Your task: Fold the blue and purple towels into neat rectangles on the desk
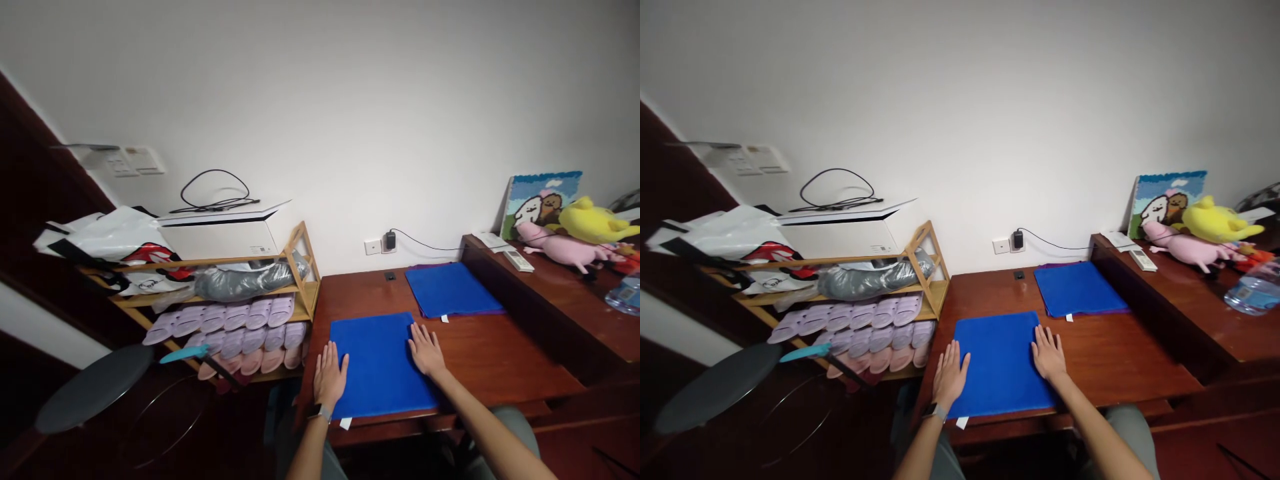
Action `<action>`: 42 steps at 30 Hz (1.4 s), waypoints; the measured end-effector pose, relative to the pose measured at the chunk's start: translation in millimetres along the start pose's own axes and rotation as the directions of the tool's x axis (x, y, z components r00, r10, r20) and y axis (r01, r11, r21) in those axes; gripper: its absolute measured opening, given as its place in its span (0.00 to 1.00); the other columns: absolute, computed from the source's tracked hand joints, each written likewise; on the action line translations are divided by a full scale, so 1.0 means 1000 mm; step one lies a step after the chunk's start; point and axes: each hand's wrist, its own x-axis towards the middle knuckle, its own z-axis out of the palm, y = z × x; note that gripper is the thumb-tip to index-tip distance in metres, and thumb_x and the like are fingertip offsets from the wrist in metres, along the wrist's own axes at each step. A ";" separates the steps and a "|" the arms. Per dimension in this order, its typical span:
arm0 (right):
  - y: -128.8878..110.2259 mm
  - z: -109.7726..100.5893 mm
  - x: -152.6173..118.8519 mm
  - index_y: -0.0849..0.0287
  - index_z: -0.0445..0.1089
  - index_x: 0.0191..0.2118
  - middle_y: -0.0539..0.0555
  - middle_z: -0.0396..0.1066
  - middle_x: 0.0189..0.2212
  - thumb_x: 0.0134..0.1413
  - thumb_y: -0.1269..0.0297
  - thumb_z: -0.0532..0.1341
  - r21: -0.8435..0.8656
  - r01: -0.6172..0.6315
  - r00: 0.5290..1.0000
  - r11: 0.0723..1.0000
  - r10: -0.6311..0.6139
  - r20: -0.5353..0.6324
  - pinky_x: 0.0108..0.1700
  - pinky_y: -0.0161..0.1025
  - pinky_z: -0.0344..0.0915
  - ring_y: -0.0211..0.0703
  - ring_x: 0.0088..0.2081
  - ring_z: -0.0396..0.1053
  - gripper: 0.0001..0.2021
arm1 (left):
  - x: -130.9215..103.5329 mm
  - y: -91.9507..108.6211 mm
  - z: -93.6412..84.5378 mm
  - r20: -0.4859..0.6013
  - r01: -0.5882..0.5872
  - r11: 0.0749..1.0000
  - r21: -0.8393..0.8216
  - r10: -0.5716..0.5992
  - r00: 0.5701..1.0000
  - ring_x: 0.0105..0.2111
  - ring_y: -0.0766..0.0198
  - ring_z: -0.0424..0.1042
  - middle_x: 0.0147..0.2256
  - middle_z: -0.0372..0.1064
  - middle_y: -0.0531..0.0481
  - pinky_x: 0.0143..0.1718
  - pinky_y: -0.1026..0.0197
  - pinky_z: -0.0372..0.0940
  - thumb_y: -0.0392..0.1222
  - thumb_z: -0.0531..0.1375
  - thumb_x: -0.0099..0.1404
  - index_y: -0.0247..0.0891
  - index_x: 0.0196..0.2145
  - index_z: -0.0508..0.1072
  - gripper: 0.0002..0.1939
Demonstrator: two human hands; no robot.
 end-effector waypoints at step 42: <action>-0.005 0.013 0.067 0.58 0.36 0.77 0.48 0.37 0.77 0.71 0.51 0.33 -0.006 -0.069 0.998 0.998 0.069 0.014 0.75 0.51 0.28 0.45 0.77 0.32 0.34 | 0.098 0.012 0.005 0.182 -0.043 0.999 0.033 0.036 0.983 0.74 0.54 0.45 0.74 0.47 0.43 0.73 0.46 0.44 0.62 0.33 0.77 0.35 0.75 0.48 0.39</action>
